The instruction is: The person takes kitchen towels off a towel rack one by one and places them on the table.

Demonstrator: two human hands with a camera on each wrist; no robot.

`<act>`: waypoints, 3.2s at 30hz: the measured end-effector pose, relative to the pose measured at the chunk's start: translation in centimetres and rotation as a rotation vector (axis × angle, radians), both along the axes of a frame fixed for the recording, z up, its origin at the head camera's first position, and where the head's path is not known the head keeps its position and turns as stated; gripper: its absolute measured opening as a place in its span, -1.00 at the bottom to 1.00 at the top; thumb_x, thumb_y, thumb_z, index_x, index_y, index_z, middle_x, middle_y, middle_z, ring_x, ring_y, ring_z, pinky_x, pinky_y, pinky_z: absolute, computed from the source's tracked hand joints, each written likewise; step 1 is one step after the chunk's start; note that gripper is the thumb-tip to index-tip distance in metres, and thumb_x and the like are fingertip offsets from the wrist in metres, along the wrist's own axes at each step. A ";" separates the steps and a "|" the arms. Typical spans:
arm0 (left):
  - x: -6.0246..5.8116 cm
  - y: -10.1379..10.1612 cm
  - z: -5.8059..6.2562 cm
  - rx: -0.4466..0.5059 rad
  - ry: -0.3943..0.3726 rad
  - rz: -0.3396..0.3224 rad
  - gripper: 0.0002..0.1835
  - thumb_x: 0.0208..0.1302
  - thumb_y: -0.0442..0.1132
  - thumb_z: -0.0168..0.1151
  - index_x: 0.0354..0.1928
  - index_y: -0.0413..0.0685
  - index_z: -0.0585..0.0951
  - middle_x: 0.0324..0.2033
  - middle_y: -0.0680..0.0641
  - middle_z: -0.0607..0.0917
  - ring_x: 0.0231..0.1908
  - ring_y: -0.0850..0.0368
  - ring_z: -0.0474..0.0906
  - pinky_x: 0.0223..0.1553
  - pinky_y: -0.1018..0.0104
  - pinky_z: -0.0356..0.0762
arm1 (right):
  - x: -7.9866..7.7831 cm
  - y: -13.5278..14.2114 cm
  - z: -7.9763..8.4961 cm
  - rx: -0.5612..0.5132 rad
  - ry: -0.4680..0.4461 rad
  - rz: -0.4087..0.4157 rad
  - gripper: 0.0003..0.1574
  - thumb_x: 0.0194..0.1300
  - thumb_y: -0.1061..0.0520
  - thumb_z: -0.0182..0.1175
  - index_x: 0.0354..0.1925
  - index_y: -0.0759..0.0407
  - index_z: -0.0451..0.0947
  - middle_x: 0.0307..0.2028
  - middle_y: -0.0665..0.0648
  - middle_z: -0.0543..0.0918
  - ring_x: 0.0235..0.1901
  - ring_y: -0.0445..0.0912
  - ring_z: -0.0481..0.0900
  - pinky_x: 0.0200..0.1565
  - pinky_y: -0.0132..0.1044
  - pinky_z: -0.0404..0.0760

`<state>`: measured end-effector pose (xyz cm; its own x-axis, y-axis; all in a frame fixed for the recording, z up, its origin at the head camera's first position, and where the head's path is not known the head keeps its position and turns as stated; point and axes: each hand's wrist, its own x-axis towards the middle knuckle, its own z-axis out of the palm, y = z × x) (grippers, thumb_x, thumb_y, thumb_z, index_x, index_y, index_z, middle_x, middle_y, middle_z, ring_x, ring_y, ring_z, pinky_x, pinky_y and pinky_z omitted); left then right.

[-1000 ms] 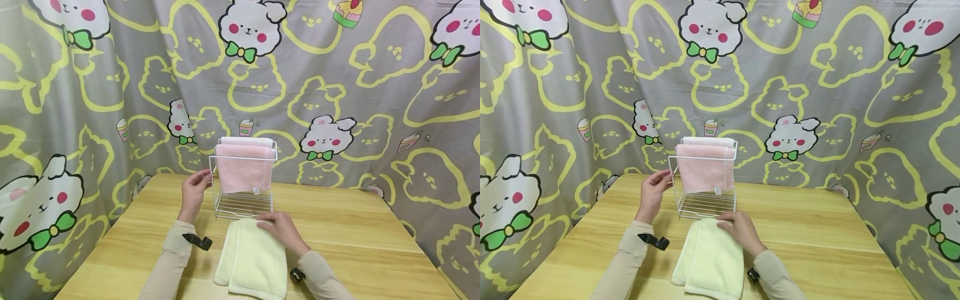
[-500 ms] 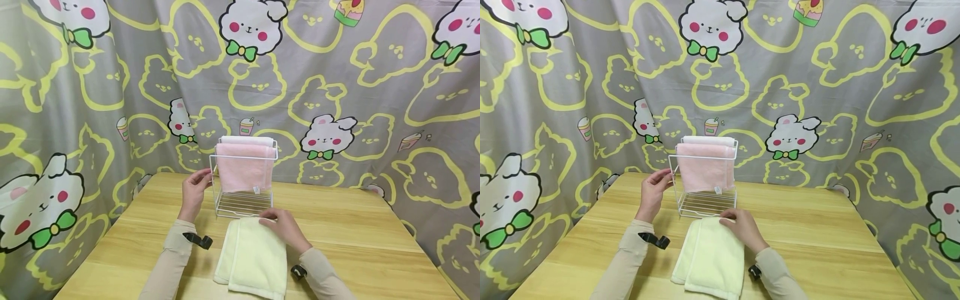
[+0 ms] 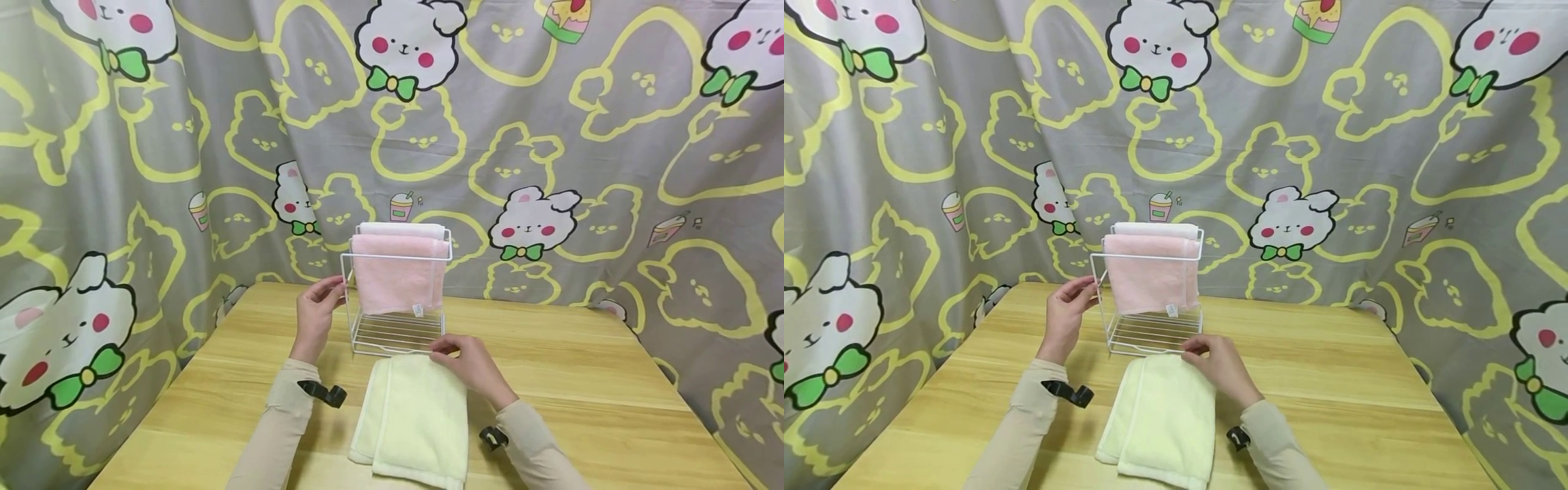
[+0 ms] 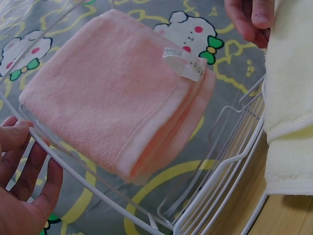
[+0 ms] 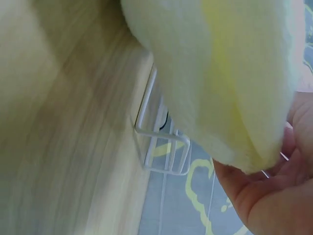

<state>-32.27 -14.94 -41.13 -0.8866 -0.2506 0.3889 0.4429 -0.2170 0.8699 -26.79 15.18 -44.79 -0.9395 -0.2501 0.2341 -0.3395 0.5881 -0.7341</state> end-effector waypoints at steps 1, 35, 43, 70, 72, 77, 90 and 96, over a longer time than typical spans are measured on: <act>0.0 0.0 0.0 -0.001 0.003 0.001 -0.71 0.33 -0.46 0.33 0.01 -0.56 0.61 -0.18 -0.23 0.79 -0.31 0.23 0.74 -0.13 0.26 0.81 | 0.0 0.1 0.0 0.000 0.000 0.000 -0.86 0.33 0.15 0.40 -0.14 0.11 0.77 -0.23 -0.05 0.79 -0.19 -0.15 0.71 -0.13 -0.27 0.72; 0.1 -0.1 -0.2 -0.013 -0.013 -0.007 -0.73 0.34 -0.42 0.34 0.00 -0.49 0.65 -0.20 -0.20 0.78 -0.30 0.25 0.73 -0.14 0.32 0.80 | 0.0 1.9 0.4 0.145 -0.077 0.113 -0.89 0.28 0.22 0.40 -0.19 0.17 0.71 -0.25 0.01 0.75 -0.25 -0.14 0.66 -0.22 -0.32 0.67; 0.2 -0.1 0.0 -0.010 -0.022 -0.009 -0.69 0.35 -0.44 0.33 0.03 -0.56 0.60 -0.32 0.13 0.78 -0.30 0.28 0.72 -0.18 0.40 0.79 | -0.5 2.4 3.1 0.140 0.017 0.035 -0.87 0.37 0.14 0.34 -0.15 0.16 0.71 -0.31 -0.03 0.74 -0.27 -0.16 0.66 -0.18 -0.25 0.69; 0.3 -0.1 0.1 0.014 -0.019 -0.002 -0.76 0.31 -0.47 0.35 -0.03 -0.49 0.66 -0.16 -0.28 0.77 -0.29 0.16 0.74 -0.10 0.18 0.81 | -2.5 2.7 13.7 -0.007 0.323 -0.112 -0.62 0.45 -0.02 0.29 0.07 0.21 0.64 -0.12 0.14 0.75 -0.12 -0.01 0.70 0.00 -0.07 0.76; 0.3 -0.1 0.2 0.011 -0.021 -0.004 -0.73 0.32 -0.47 0.35 -0.01 -0.53 0.63 -0.17 -0.24 0.78 -0.30 0.21 0.74 -0.07 0.13 0.80 | -2.6 2.4 14.4 -0.004 0.335 -0.105 -0.62 0.44 -0.01 0.30 0.07 0.21 0.64 -0.12 0.14 0.75 -0.12 -0.01 0.70 0.01 -0.07 0.76; 0.3 -0.2 0.2 -0.002 -0.021 -0.008 -0.69 0.33 -0.46 0.34 0.03 -0.57 0.60 -0.22 -0.09 0.80 -0.29 0.25 0.73 -0.04 0.12 0.80 | -2.9 1.3 15.8 0.016 0.358 -0.089 -0.63 0.43 0.00 0.32 0.07 0.20 0.66 -0.12 0.13 0.74 -0.13 -0.01 0.69 0.02 -0.06 0.76; 0.3 -0.2 0.3 -0.003 -0.011 -0.007 -0.67 0.33 -0.46 0.34 0.03 -0.61 0.59 -0.30 0.03 0.79 -0.26 0.12 0.74 -0.16 0.31 0.80 | -4.5 -1.2 18.0 0.034 0.386 -0.017 -0.59 0.37 0.09 0.38 0.10 0.26 0.64 0.01 0.22 0.73 0.01 0.06 0.66 0.17 0.01 0.67; 0.2 -0.2 0.3 -0.014 -0.016 -0.001 -0.70 0.33 -0.46 0.34 0.02 -0.57 0.61 -0.29 0.06 0.80 -0.30 0.22 0.74 -0.10 0.20 0.81 | -5.2 -1.7 18.2 0.028 0.383 -0.001 -0.59 0.34 0.12 0.40 0.09 0.28 0.66 0.00 0.25 0.73 0.00 0.08 0.66 0.18 0.05 0.67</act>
<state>-32.08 -15.11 -40.82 -0.8931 -0.2438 0.3781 0.4286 -0.2051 0.8799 -31.96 13.44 -26.56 -0.7857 -0.2605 0.5612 -0.5855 0.6062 -0.5383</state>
